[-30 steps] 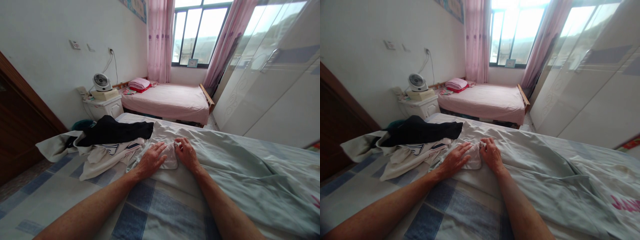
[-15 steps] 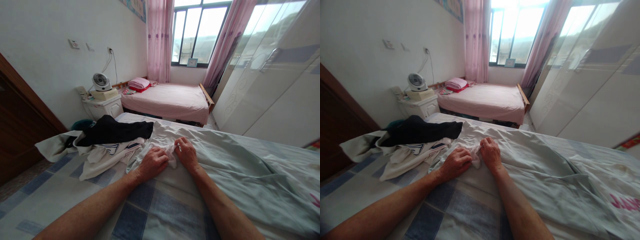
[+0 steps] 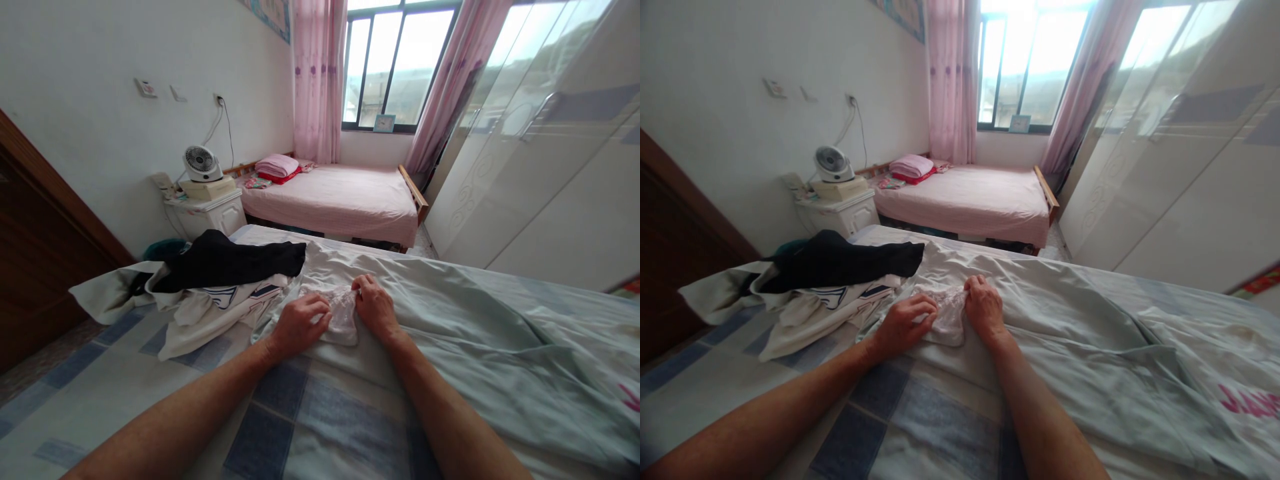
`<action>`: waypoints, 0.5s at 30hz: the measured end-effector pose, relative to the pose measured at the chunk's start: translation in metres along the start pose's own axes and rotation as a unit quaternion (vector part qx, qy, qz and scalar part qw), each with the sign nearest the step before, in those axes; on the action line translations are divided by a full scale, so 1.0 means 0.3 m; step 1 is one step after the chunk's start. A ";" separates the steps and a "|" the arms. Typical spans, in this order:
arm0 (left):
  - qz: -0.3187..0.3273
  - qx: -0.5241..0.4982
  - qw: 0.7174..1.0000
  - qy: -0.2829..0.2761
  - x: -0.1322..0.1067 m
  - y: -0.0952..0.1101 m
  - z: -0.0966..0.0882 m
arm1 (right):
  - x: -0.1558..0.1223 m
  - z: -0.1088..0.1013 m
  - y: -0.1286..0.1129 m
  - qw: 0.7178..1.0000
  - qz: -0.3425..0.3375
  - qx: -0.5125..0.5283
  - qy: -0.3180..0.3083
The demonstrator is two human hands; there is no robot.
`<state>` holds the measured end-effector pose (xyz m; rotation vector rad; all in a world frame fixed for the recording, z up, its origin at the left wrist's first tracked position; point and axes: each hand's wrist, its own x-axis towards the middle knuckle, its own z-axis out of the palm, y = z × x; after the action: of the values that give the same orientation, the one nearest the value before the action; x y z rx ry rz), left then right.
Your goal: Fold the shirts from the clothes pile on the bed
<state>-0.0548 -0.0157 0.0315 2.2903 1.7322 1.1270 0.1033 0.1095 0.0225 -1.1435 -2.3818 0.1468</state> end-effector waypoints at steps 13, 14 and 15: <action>-0.059 0.211 0.972 -0.092 -0.030 -0.092 0.072 | -0.065 0.032 -0.085 0.987 -0.136 -0.029 -0.084; -0.061 0.219 0.969 -0.092 -0.035 -0.101 0.077 | -0.076 0.049 -0.077 0.988 -0.121 -0.033 -0.094; -0.062 0.227 0.968 -0.092 -0.038 -0.107 0.079 | -0.082 0.056 -0.067 0.989 -0.108 -0.032 -0.095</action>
<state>-0.0686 -0.0049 -0.0061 2.3738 2.1971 0.5110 0.0944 0.0799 0.0045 -0.9265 -2.6786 0.1092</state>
